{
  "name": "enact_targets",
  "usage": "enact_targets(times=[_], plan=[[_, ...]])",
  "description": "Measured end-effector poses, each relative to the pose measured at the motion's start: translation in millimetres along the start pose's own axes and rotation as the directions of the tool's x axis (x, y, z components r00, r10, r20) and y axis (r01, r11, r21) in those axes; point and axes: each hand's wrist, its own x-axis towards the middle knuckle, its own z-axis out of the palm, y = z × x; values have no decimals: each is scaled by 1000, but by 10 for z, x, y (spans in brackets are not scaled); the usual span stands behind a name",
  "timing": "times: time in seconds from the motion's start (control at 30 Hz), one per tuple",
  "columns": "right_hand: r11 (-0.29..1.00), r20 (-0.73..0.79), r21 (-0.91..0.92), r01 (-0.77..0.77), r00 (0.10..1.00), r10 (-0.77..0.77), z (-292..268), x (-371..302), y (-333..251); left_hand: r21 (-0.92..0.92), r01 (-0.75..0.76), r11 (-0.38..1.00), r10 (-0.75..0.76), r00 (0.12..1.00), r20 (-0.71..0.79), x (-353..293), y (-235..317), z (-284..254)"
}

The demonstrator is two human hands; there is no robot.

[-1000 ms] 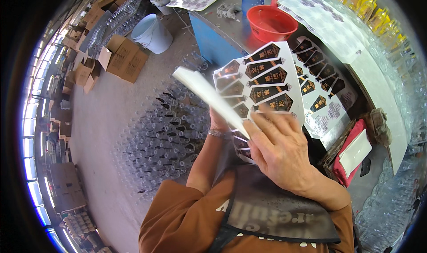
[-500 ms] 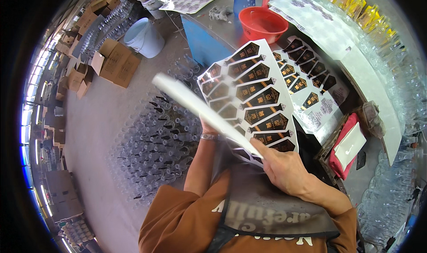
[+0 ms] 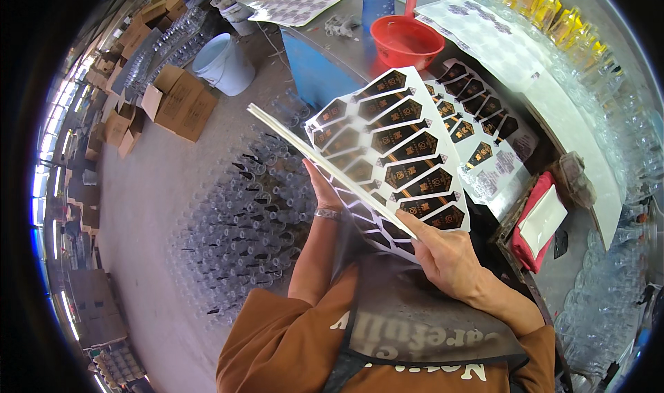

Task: The person applies labels to clear plastic bottles one by one. They pick a bottle, place a label on it, smooth it with a black card, and set it aside. The person also handles sheets of labels and stacks them on the table.

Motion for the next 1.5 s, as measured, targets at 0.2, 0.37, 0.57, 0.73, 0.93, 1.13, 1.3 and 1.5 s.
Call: enact_targets(times=[0.2,0.37,0.57,0.73,0.93,1.13,1.3,1.5], plan=[[999,10,-18,48,999,-48,47,-27,11,-26,37,999,-35,998,57,23,25,-8],[998,33,-18,58,998,-57,32,-23,-2,-100,111,989,-91,979,180,-41,85,33],[985,72,-2,171,983,-170,23,-12,-23,-228,290,929,-167,882,440,-293,170,366],[978,20,30,205,978,-205,59,-22,31,-64,325,943,-303,924,235,-191,241,-15],[994,-115,108,23,993,-11,-383,108,36,87,91,992,-101,987,124,-150,395,-67],[741,-422,671,-19,812,403,-1234,499,529,86,-160,983,160,987,5,-167,1086,-122],[560,-455,819,122,732,506,-2036,949,1336,68,-294,953,299,950,-86,-133,1397,153],[447,-334,895,13,684,649,-2478,1781,2151,37,-364,931,365,916,-168,125,1388,560]])
